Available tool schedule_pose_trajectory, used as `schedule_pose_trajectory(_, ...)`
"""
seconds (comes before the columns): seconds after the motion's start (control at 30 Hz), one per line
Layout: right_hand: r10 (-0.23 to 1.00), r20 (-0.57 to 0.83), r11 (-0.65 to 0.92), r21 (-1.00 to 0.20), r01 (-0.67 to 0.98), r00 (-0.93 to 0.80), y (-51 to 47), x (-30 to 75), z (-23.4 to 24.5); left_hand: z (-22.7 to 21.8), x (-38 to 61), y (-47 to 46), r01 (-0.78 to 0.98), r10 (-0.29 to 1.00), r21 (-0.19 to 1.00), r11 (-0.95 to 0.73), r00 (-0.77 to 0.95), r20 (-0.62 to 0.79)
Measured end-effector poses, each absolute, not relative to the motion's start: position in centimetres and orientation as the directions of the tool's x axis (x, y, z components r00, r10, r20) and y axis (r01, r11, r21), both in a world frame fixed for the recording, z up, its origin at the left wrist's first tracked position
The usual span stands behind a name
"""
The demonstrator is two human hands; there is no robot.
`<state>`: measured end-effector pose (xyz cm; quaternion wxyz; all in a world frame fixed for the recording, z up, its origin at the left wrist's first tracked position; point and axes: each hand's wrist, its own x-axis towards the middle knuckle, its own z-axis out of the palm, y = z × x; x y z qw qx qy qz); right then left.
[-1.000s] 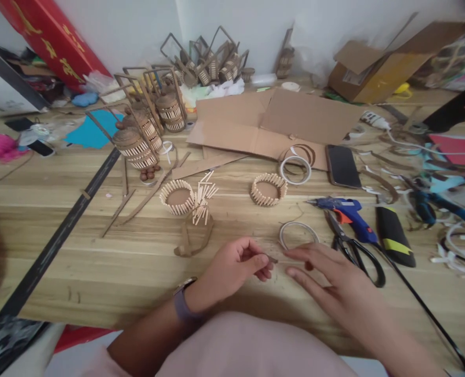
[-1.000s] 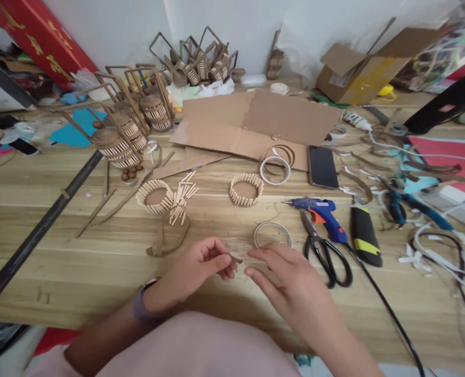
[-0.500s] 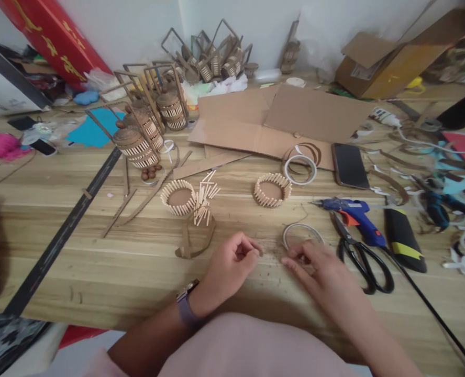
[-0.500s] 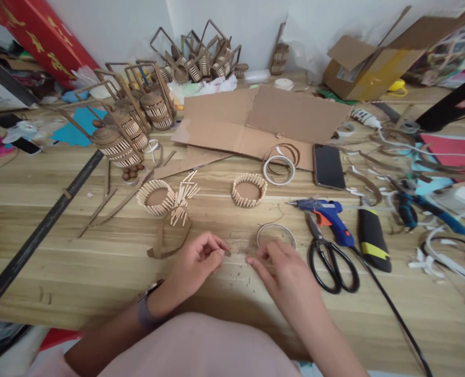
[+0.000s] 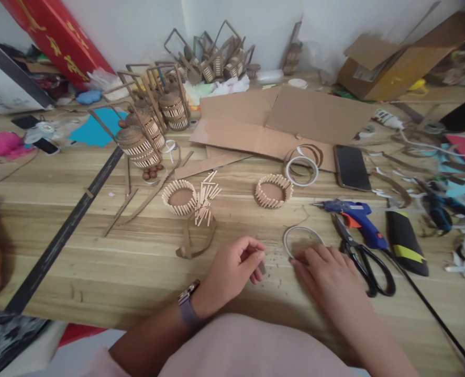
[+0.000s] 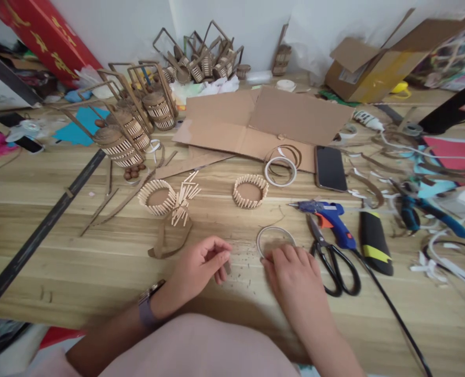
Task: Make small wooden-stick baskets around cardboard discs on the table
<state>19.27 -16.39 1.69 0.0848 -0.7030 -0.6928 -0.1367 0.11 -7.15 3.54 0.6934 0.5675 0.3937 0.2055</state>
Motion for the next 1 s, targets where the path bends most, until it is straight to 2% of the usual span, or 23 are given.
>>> schedule_pose_trajectory(0.07, 0.950, 0.312, -0.010, 0.000, 1.000, 0.010, -16.4, 19.0, 1.9, 3.6, 0.0, -7.2, 0.221, 0.754, 0.957, 0.187, 0.592, -0.284)
schedule_pose_trajectory(0.2, 0.931, 0.362, 0.122, -0.194, 0.973, -0.045, -16.1, 17.7, 3.1, 3.7, -0.1, -7.4, 0.328, 0.772, 0.945, -0.003, 0.602, -0.207)
schedule_pose_trajectory(0.4, 0.915, 0.392, 0.207, -0.246, 0.947, -0.098, -15.6, 16.8, 4.4, 3.7, -0.3, -7.4, 0.356, 0.781, 0.929, -0.100, 0.607, -0.149)
schedule_pose_trajectory(0.6, 0.910, 0.413, 0.161, -0.283, 0.945, -0.032, -15.5, 16.7, 4.9, 4.4, -0.7, -7.5, 0.312, 0.731, 0.931, -0.189, 0.678, -0.079)
schedule_pose_trajectory(0.7, 0.917, 0.400, 0.140, -0.327, 0.935, 0.002, -15.4, 17.0, 5.6, 4.2, -0.6, -7.7, 0.226, 0.729, 0.971, -0.080, 0.677, -0.098)
schedule_pose_trajectory(0.83, 0.923, 0.375, 0.080, -0.412, 0.907, 0.089, -15.6, 18.6, 7.5, 3.7, 0.0, -7.7, 0.029, 0.780, 0.980, 0.196, 0.602, -0.173)
schedule_pose_trajectory(1.0, 0.984, 0.175, 0.061, -0.552, 0.831, 0.044, -15.9, 19.2, 9.8, 3.8, 0.3, -7.1, -0.056, 0.764, 0.931, 0.362, 0.590, -0.261)
